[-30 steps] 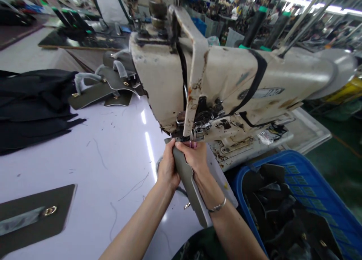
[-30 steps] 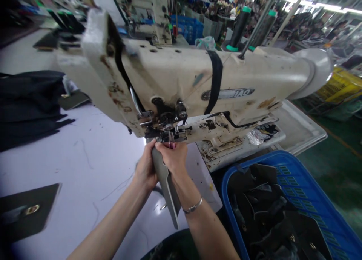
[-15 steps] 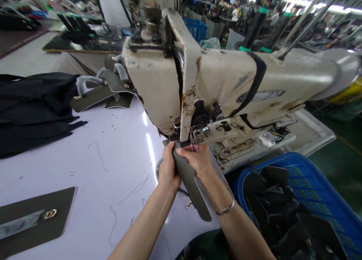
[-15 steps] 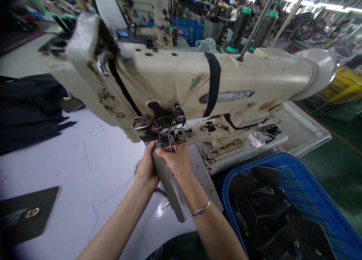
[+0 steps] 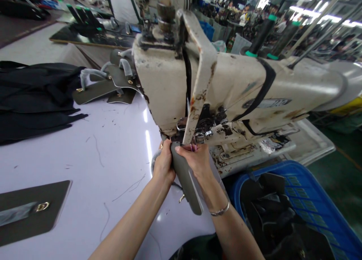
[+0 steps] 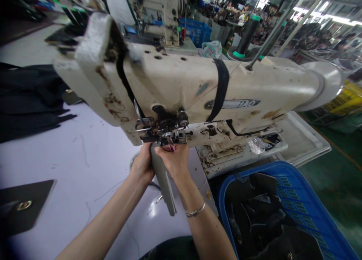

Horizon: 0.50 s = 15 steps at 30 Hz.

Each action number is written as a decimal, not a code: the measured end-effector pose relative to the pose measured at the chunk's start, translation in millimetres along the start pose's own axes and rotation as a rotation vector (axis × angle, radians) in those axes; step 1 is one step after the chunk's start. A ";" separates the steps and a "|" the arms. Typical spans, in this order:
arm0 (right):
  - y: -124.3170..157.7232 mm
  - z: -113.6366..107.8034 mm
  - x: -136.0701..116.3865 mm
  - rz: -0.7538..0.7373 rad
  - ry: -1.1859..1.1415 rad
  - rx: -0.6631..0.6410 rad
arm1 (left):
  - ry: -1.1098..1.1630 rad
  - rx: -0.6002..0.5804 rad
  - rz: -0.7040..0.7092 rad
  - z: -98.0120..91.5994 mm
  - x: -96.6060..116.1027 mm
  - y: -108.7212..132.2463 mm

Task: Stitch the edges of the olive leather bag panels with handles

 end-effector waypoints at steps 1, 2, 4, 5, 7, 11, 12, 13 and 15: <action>0.7 -0.3 -0.1 -0.008 0.022 -0.007 | -0.002 -0.005 -0.002 0.4 -0.7 -1.6; 2.0 -0.7 -0.6 -0.017 0.041 -0.018 | -0.010 -0.013 -0.013 0.6 -2.3 -2.2; 6.0 -1.8 -2.1 -0.029 0.069 -0.047 | -0.030 -0.064 -0.051 0.7 -7.4 1.9; 8.5 -2.4 -2.6 -0.028 0.077 -0.067 | -0.047 -0.102 -0.072 -0.5 -10.0 7.3; 13.8 -3.8 -3.3 -0.011 0.056 -0.107 | -0.100 -0.188 -0.078 -8.2 -12.0 24.6; 23.0 -3.3 -1.8 0.109 -0.128 -0.184 | -0.345 -0.282 0.126 -48.8 4.4 68.9; 25.1 -2.0 -0.6 0.156 -0.181 -0.199 | -0.439 -0.255 0.250 -62.1 13.8 78.0; 27.3 -0.2 0.8 0.203 -0.226 -0.212 | -0.530 -0.172 0.413 -76.4 25.6 86.0; 30.8 0.2 1.4 0.236 -0.284 -0.169 | -0.613 0.055 0.733 -101.2 46.6 98.9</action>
Point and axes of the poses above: each hand's wrist, its own y-axis away from the middle knuckle, its own z-axis out of the palm, x = y × z, the point moved 6 cm from there along -y, towards the middle knuckle, and after that the axes turned 5 degrees about z, right-handed, at the moved point
